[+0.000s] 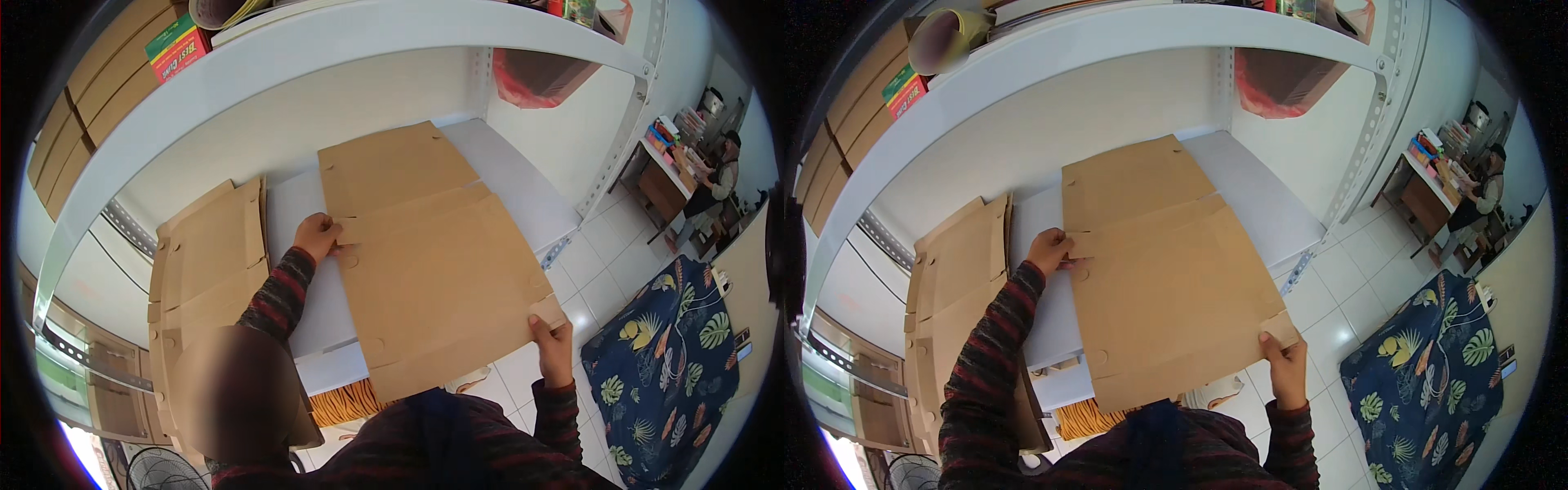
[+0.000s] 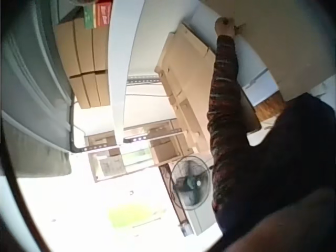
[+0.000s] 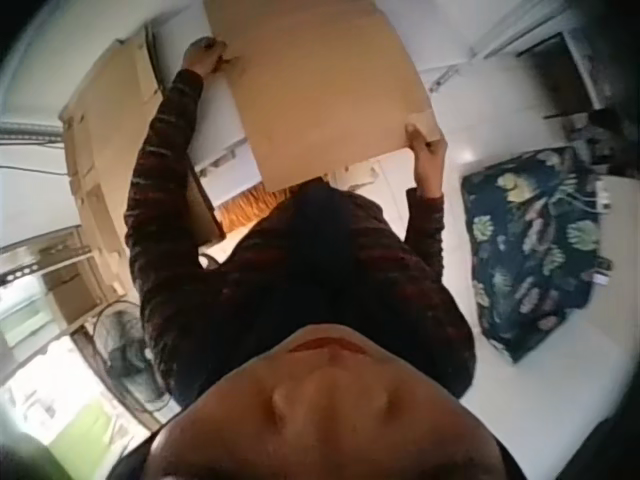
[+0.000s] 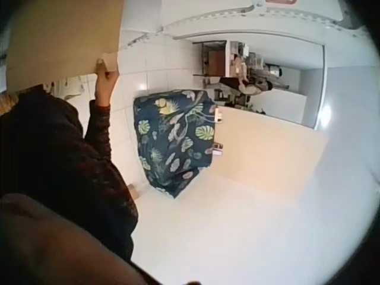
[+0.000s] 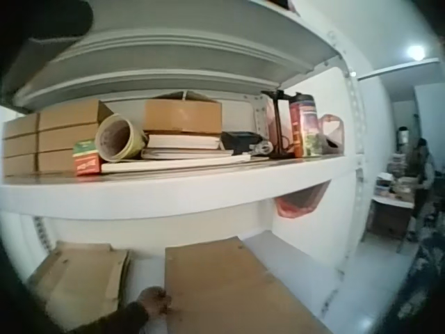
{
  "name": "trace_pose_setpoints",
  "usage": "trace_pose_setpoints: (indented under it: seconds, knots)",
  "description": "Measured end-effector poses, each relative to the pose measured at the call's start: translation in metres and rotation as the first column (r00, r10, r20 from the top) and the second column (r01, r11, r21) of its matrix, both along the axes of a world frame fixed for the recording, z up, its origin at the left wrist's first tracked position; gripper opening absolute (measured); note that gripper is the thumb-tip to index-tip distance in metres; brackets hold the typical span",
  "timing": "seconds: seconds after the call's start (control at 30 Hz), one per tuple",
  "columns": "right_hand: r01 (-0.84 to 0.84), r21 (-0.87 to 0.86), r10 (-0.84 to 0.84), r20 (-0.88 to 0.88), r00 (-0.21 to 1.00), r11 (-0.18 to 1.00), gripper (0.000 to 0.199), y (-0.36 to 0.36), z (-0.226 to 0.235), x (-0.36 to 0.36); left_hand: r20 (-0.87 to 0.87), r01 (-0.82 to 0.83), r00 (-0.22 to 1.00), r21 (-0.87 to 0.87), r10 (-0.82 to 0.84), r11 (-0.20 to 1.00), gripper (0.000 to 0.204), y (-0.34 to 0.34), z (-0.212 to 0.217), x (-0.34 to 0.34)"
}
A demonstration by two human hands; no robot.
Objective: The person assembles flat cardboard boxes by folding the sides and locking the tabs into place. They repeatedly pick up flat sheets, fold them into box shapes, and stack the finished boxes on a shelf.
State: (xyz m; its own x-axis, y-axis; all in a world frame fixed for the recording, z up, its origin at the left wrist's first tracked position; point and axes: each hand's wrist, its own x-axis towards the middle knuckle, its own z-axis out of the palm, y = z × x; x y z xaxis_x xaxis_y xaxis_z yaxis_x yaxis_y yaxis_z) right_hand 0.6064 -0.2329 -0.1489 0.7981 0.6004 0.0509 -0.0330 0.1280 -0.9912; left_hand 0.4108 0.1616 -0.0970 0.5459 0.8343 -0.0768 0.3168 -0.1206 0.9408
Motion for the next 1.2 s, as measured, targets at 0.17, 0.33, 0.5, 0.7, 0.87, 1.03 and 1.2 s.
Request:
trace_pose_setpoints:
  seconds: [0.17, 0.33, 0.5, 0.7, 0.87, 1.03, 1.2]
  knots:
    - [-0.002, 0.155, 0.043, -0.263, 0.964, 0.988, 0.034, 0.006, 0.002, -0.005, 0.196, -0.161, 0.955, -0.282, 0.221, 0.946, 0.029, 0.001, 0.008, 0.012]
    - [-0.083, 0.124, 0.106, -0.190, 0.976, 0.989, 0.038, -0.005, 0.002, 0.000, 0.074, -0.203, 0.975, -0.113, 0.212, 0.973, 0.032, 0.058, -0.015, 0.026]
    - [-0.079, -0.010, 0.079, -0.047, 0.996, 0.997, 0.039, -0.019, -0.009, 0.004, 0.049, -0.073, 0.996, 0.057, 0.070, 0.996, 0.029, 0.079, -0.017, 0.037]
    - [-0.010, -0.023, 0.009, -0.063, 0.998, 1.000, 0.038, -0.011, -0.006, -0.019, 0.347, -0.006, 0.936, 0.181, -0.058, 0.983, 0.031, 0.036, 0.048, 0.009]
    - [-0.071, 0.132, 0.046, 0.185, 0.982, 0.989, 0.031, 0.057, 0.022, -0.044, 0.334, -0.184, 0.939, 0.294, 0.079, 0.938, 0.028, 0.067, 0.075, -0.057]
    - [-0.057, -0.124, 0.110, 0.473, 0.874, 0.991, 0.034, 0.097, 0.046, -0.049, 0.170, -0.393, 0.907, 0.675, 0.386, 0.625, 0.056, 0.092, 0.041, -0.098]
    - [-0.046, 0.046, 0.028, 0.333, 0.942, 0.998, 0.028, 0.100, 0.018, -0.048, -0.130, 0.148, 0.989, 0.759, -0.076, 0.634, 0.083, -0.011, 0.050, -0.081]
